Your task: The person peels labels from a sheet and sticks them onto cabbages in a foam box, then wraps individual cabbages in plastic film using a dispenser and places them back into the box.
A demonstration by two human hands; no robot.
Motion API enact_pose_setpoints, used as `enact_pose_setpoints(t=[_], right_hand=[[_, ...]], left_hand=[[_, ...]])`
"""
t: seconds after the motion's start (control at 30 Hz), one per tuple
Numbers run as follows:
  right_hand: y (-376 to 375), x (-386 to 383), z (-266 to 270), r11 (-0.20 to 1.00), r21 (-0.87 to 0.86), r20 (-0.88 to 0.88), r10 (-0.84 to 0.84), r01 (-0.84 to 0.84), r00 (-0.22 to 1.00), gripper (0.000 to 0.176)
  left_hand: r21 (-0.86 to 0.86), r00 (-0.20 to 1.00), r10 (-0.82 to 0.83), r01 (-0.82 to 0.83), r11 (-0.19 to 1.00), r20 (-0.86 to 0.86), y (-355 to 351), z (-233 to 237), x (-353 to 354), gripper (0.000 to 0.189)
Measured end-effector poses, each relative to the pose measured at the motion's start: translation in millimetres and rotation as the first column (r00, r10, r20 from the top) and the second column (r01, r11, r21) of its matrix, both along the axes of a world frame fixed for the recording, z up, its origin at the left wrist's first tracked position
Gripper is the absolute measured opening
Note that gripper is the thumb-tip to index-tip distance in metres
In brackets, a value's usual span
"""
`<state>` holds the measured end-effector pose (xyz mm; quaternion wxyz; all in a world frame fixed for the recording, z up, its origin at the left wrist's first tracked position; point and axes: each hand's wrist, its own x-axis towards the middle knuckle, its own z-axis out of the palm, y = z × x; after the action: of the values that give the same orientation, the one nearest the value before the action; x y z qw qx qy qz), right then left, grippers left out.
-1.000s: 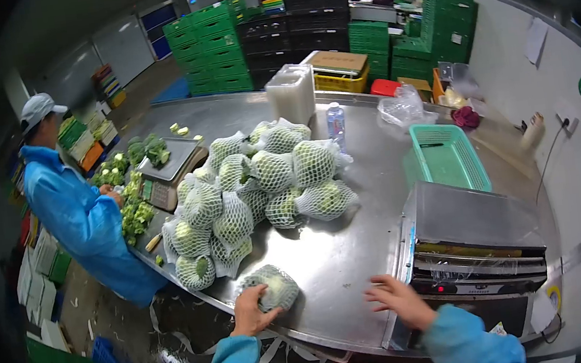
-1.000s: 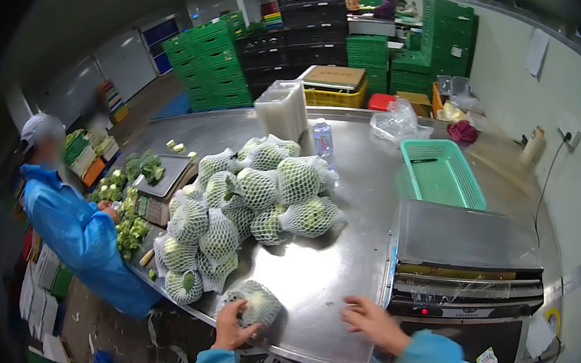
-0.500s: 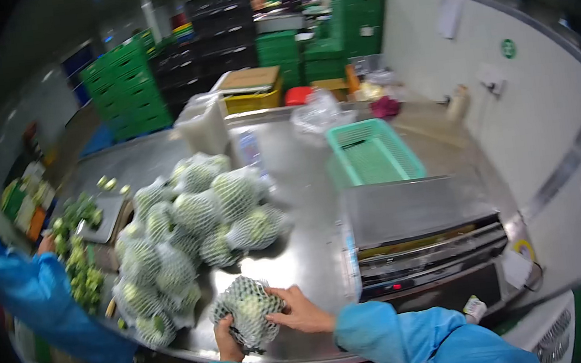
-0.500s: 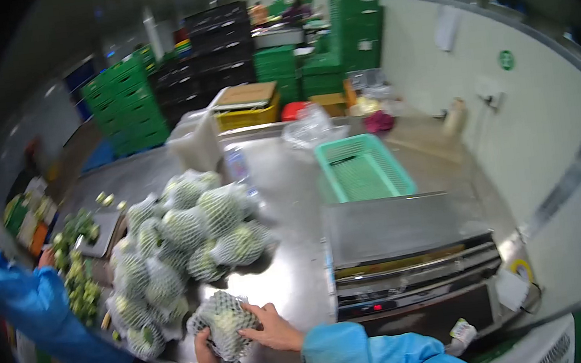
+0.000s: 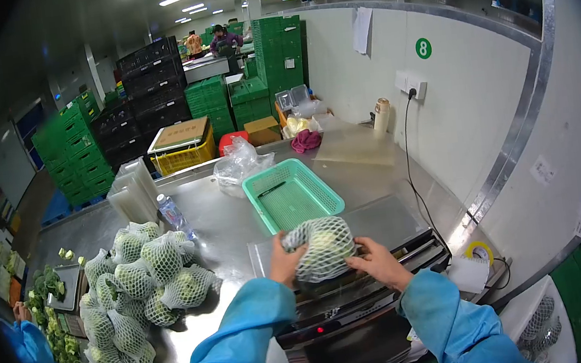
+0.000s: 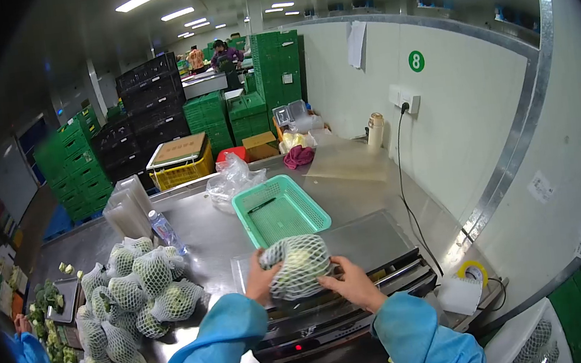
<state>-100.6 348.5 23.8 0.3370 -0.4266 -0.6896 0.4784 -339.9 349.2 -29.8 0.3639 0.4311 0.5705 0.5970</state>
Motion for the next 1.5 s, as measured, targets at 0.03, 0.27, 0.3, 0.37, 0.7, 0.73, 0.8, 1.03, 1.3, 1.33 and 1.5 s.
enact_pose_setpoints(t=[0.03, 0.27, 0.3, 0.37, 0.7, 0.73, 0.8, 1.03, 1.3, 1.33, 1.5], right_hand=[[-7, 5, 12, 0.988, -0.153, -0.048, 0.021, -0.028, 0.999, 0.067], [34, 16, 9, 0.931, -0.133, -0.115, 0.326, -0.34, 0.938, 0.06], [37, 24, 7, 0.928, -0.152, -0.133, 0.322, -0.34, 0.937, 0.057], [39, 40, 3, 0.918, -0.205, -0.185, 0.303, -0.338, 0.935, 0.055], [41, 114, 22, 0.876, 0.196, 0.303, 0.374, -0.442, 0.877, 0.044], [44, 125, 22, 0.869, 0.194, 0.299, 0.39, -0.455, 0.871, 0.044], [47, 139, 19, 0.538, 0.387, 0.67, 0.394, -0.749, 0.629, 0.04], [54, 106, 12, 0.186, 0.285, 0.9, 0.286, -0.94, 0.329, 0.029], [49, 101, -3, 0.85, -0.332, -0.032, 0.423, -0.409, 0.906, 0.014], [50, 99, -7, 0.866, -0.266, -0.046, 0.427, -0.423, 0.903, 0.018], [43, 94, -7, 0.801, -0.527, -0.157, 0.239, -0.286, 0.958, 0.021]], left_hand=[[-0.068, 1.0, 0.013, -0.013, 0.998, 0.0, -12, 27, 0, 0.059], [-0.332, 0.912, -0.206, 0.328, 0.884, 0.354, -4, -14, -2, 0.036], [-0.317, 0.924, -0.207, 0.312, 0.896, 0.322, 2, -16, 4, 0.038], [-0.324, 0.942, -0.183, 0.273, 0.906, 0.283, 4, -2, 26, 0.039], [0.06, 0.729, 0.083, -0.058, 0.997, -0.679, -91, 75, -8, 0.045], [0.076, 0.598, 0.052, 0.014, 0.997, -0.8, -110, 84, -14, 0.036], [0.066, 0.492, -0.035, 0.186, 0.98, -0.87, -135, 90, -14, 0.02], [-0.353, -0.097, -0.358, 0.529, 0.772, -0.929, -124, 64, -14, 0.026], [-0.407, -0.141, -0.397, 0.54, 0.737, -0.907, -122, 61, -37, 0.046], [-0.369, -0.128, -0.363, 0.564, 0.739, -0.923, -116, 46, -41, 0.048], [-0.147, -0.067, -0.136, 0.648, 0.747, -0.988, -100, 21, -33, 0.008]])
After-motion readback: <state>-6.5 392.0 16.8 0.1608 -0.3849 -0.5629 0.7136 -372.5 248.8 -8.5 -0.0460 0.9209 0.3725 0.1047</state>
